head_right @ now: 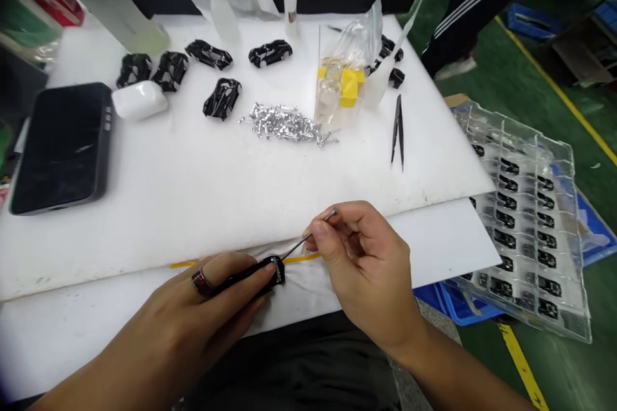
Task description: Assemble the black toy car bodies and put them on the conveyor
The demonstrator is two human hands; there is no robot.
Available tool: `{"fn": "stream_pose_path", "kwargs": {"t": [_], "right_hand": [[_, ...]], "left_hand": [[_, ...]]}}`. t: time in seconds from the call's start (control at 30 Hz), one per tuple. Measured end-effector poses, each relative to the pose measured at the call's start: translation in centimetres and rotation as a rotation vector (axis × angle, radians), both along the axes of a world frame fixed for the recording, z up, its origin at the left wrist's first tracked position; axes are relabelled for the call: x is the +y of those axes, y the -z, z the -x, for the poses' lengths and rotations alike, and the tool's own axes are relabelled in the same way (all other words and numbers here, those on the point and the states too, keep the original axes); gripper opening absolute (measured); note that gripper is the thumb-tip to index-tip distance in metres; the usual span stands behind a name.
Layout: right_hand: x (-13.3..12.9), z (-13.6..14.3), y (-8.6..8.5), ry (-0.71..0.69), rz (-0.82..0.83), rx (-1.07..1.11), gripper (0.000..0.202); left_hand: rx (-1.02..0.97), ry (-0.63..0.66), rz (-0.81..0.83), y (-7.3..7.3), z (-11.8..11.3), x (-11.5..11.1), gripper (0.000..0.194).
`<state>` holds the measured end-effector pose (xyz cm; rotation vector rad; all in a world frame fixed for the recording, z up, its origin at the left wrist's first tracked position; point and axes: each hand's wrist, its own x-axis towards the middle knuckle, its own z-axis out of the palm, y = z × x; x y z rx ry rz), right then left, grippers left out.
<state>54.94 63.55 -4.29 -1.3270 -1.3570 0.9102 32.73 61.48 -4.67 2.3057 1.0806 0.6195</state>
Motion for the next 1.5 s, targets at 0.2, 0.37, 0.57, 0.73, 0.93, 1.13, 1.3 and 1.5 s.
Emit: {"fn": "stream_pose_path", "kwargs": {"t": [0.2,0.37,0.57,0.73,0.93,1.13,1.3,1.5], "right_hand": [[0.15,0.09,-0.21,-0.018,-0.007,-0.044,0.007],[-0.01,-0.06,-0.32,-0.026,-0.012,-0.053,0.007],[-0.02,-0.08,-0.18,-0.038,-0.008,-0.062,0.006],[-0.10,-0.13,-0.14,-0.045,-0.001,-0.084,0.007],[0.03,-0.05,-0.21,-0.035,-0.012,-0.022,0.007],[-0.02,-0.37,0.01,-0.072,-0.003,-0.061,0.007],[-0.04,-0.49,-0.07,-0.099,-0.001,-0.077,0.007],[-0.11,-0.55,-0.19,-0.115,0.004,-0.108,0.007]], "left_hand": [[0.010,0.016,0.026,-0.24,0.01,0.03,0.030],[0.010,0.018,0.028,-0.24,0.05,0.04,0.030],[-0.004,0.017,0.030,-0.05,-0.02,0.10,0.029],[0.015,0.023,0.040,-0.03,0.06,0.02,0.032],[0.000,0.022,0.039,-0.13,0.10,0.05,0.033],[-0.011,0.019,0.028,-0.10,0.23,-0.02,0.032],[-0.019,0.027,0.033,-0.13,0.21,0.05,0.034],[-0.018,0.036,0.038,-0.22,0.03,0.23,0.033]]}}
